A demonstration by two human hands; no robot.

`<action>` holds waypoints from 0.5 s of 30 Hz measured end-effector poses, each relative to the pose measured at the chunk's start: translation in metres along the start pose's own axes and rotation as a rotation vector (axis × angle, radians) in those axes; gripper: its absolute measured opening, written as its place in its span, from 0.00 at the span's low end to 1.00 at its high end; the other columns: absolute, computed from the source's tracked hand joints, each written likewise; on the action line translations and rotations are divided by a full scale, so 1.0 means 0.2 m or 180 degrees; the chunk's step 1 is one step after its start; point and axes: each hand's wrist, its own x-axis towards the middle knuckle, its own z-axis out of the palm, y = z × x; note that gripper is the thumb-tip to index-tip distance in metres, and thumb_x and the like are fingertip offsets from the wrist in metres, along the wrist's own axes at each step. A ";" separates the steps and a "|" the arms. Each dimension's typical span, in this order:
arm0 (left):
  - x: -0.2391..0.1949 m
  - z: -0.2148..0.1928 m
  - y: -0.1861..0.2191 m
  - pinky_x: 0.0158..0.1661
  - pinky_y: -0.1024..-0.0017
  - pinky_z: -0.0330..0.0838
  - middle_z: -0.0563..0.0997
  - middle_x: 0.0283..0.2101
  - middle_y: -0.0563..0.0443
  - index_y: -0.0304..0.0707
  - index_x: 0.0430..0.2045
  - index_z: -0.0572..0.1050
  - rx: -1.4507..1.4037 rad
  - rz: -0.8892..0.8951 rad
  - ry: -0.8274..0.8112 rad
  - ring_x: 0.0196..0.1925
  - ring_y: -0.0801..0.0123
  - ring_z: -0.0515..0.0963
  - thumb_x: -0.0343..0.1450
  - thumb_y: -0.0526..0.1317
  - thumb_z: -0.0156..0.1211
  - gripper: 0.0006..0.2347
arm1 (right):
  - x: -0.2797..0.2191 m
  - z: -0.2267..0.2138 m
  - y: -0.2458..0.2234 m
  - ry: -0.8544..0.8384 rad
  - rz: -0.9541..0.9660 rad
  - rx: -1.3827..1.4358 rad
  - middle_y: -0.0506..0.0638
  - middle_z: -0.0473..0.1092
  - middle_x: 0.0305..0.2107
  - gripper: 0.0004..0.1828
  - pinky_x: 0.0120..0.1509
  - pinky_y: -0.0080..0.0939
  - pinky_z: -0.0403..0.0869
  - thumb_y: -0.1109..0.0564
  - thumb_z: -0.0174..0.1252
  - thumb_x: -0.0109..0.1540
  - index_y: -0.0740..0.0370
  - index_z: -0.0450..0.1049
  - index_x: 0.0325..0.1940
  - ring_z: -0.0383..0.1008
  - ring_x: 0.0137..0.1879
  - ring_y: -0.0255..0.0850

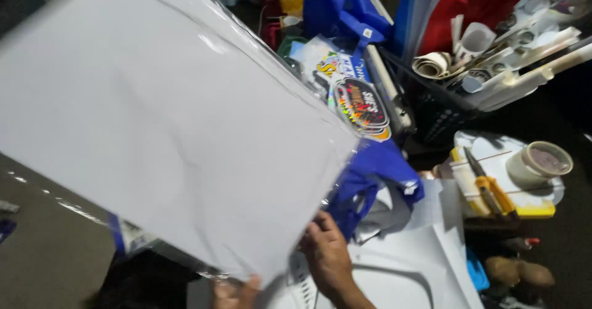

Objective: The person peels the clear laminating film backing off a cut foam board speech-bubble sign, then trims the excess film along the sign's edges with a utility knife. They place the finished sign on a stack of boards and handle other printed signs on the work table.

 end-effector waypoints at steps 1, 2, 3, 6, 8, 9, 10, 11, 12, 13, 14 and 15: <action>-0.05 0.09 0.01 0.49 0.58 0.78 0.79 0.51 0.36 0.35 0.60 0.64 -0.0128 -0.0135 -0.0027 0.51 0.57 0.82 0.65 0.31 0.63 0.26 | -0.05 0.01 0.04 0.0304 0.0019 -0.0095 0.57 0.75 0.45 0.20 0.50 0.46 0.74 0.57 0.52 0.67 0.67 0.64 0.62 0.76 0.48 0.43; -0.02 0.07 -0.05 0.50 0.57 0.78 0.80 0.50 0.37 0.35 0.60 0.64 -0.0256 -0.0270 -0.0053 0.51 0.57 0.83 0.64 0.30 0.65 0.28 | -0.11 0.04 0.03 0.0320 0.0044 -0.0085 0.57 0.75 0.45 0.20 0.50 0.46 0.74 0.57 0.52 0.67 0.67 0.64 0.62 0.76 0.48 0.43; 0.01 0.08 -0.11 0.51 0.56 0.78 0.81 0.50 0.37 0.36 0.61 0.64 -0.0393 -0.0411 -0.0107 0.51 0.57 0.83 0.63 0.30 0.66 0.29 | -0.16 0.07 0.02 0.0396 0.0076 -0.0070 0.56 0.75 0.44 0.19 0.53 0.47 0.76 0.57 0.52 0.66 0.67 0.64 0.60 0.77 0.47 0.43; -0.07 0.00 -0.35 0.48 0.48 0.69 0.71 0.43 0.26 0.29 0.60 0.64 -0.0582 -0.0901 0.0106 0.44 0.45 0.73 0.64 0.26 0.67 0.28 | -0.32 0.26 -0.06 0.0522 0.0125 0.0142 0.52 0.75 0.41 0.19 0.52 0.47 0.76 0.55 0.49 0.65 0.63 0.64 0.58 0.78 0.45 0.41; -0.14 -0.04 -0.43 0.44 0.41 0.60 0.61 0.36 0.14 0.20 0.59 0.64 -0.0643 -0.1261 0.0333 0.37 0.33 0.63 0.66 0.22 0.66 0.26 | -0.40 0.17 0.01 0.0601 0.0102 0.0321 0.50 0.76 0.41 0.20 0.49 0.46 0.75 0.51 0.48 0.64 0.59 0.65 0.58 0.77 0.44 0.40; -0.17 -0.04 -0.41 0.52 0.48 0.65 0.70 0.45 0.23 0.23 0.60 0.65 -0.0919 -0.0783 0.0016 0.47 0.43 0.71 0.66 0.25 0.68 0.27 | -0.42 0.01 0.12 -0.0469 -0.0028 0.1136 0.58 0.73 0.45 0.17 0.53 0.46 0.75 0.61 0.42 0.72 0.71 0.61 0.63 0.76 0.50 0.46; -0.20 -0.04 -0.40 0.60 0.56 0.70 0.79 0.54 0.32 0.26 0.61 0.66 -0.1200 -0.0300 -0.0289 0.57 0.54 0.79 0.65 0.27 0.69 0.28 | -0.46 -0.16 0.23 -0.1549 -0.0202 0.1919 0.66 0.70 0.49 0.15 0.58 0.47 0.74 0.70 0.36 0.79 0.82 0.58 0.69 0.74 0.56 0.53; -0.23 -0.08 -0.39 0.60 0.56 0.70 0.79 0.54 0.32 0.26 0.61 0.66 -0.1200 -0.0327 -0.0313 0.57 0.54 0.79 0.65 0.27 0.69 0.28 | -0.47 0.01 0.17 -0.1520 -0.0224 0.1917 0.66 0.70 0.49 0.15 0.58 0.47 0.74 0.70 0.36 0.79 0.82 0.58 0.69 0.74 0.56 0.53; -0.26 -0.12 -0.38 0.60 0.59 0.66 0.75 0.57 0.37 0.28 0.61 0.61 -0.0466 -0.0488 -0.0401 0.60 0.57 0.76 0.63 0.28 0.71 0.32 | -0.48 0.19 0.12 -0.0237 -0.0097 0.0844 0.59 0.72 0.50 0.17 0.62 0.44 0.72 0.64 0.44 0.73 0.74 0.61 0.66 0.74 0.57 0.45; -0.29 -0.16 -0.37 0.61 0.62 0.62 0.71 0.59 0.42 0.30 0.62 0.57 0.0274 -0.0639 -0.0497 0.62 0.60 0.72 0.60 0.29 0.73 0.36 | -0.49 0.36 0.07 0.1056 0.0003 -0.0240 0.52 0.74 0.51 0.21 0.66 0.40 0.71 0.58 0.52 0.66 0.66 0.65 0.62 0.74 0.58 0.37; -0.31 -0.25 -0.42 0.61 0.62 0.62 0.71 0.59 0.42 0.30 0.62 0.57 0.0275 -0.0661 -0.0534 0.62 0.60 0.72 0.60 0.29 0.73 0.36 | -0.53 0.33 0.12 0.1096 -0.0012 -0.0233 0.52 0.74 0.51 0.21 0.66 0.40 0.71 0.58 0.52 0.66 0.66 0.65 0.62 0.74 0.58 0.37; -0.31 -0.33 -0.48 0.59 0.61 0.65 0.74 0.55 0.39 0.27 0.60 0.61 0.0047 -0.0750 -0.0636 0.58 0.58 0.74 0.61 0.30 0.74 0.33 | -0.56 0.29 0.15 0.1172 0.0047 -0.0132 0.52 0.74 0.51 0.21 0.64 0.40 0.70 0.57 0.52 0.67 0.66 0.65 0.63 0.73 0.57 0.37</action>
